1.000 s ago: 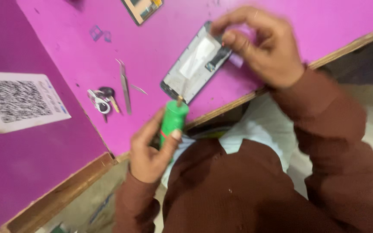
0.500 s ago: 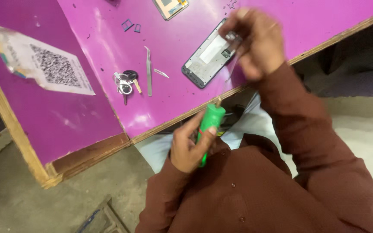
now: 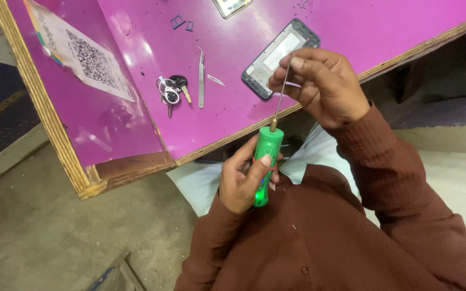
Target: The person uses a green electric screwdriver to remove screws from the back of a disassembled smartphone. They systematically unscrew multiple fasteners around the device's frame and battery area, then place the screwdriver down.
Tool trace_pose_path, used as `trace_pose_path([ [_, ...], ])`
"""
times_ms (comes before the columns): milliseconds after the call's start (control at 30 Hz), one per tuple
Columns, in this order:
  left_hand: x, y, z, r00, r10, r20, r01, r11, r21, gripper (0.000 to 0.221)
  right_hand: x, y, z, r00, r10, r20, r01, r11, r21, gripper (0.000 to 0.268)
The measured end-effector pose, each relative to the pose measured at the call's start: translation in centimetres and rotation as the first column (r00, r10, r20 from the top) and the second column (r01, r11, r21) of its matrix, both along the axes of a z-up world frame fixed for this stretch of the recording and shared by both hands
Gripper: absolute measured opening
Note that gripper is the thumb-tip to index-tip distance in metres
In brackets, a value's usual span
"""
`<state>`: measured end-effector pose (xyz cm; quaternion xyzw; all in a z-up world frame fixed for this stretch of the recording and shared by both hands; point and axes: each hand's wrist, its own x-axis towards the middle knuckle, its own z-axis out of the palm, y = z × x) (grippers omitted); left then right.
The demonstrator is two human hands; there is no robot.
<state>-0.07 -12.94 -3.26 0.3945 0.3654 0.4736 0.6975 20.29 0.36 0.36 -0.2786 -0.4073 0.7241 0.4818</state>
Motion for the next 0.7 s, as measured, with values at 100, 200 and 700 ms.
trace_pose_path([
  [100,0.2,-0.2,0.1,1.0,-0.007,0.0,0.007,1.0,0.022,0.054,0.0,-0.1,-0.3,0.999,-0.017,-0.042,0.016,1.0,-0.024,0.014],
  [200,0.4,-0.5,0.1,0.999,0.007,-0.033,-0.006,0.999,0.042,0.055,0.0,-0.5,-0.9,0.996,-0.04,-0.082,0.037,0.998,-0.042,0.012],
  [700,-0.4,-2.4,-3.6,0.998,0.068,0.003,-0.068,0.99,-0.12,0.054,6.6,12.3,-7.2,0.142,-0.761,0.633,-0.09,0.627,0.774,0.023],
])
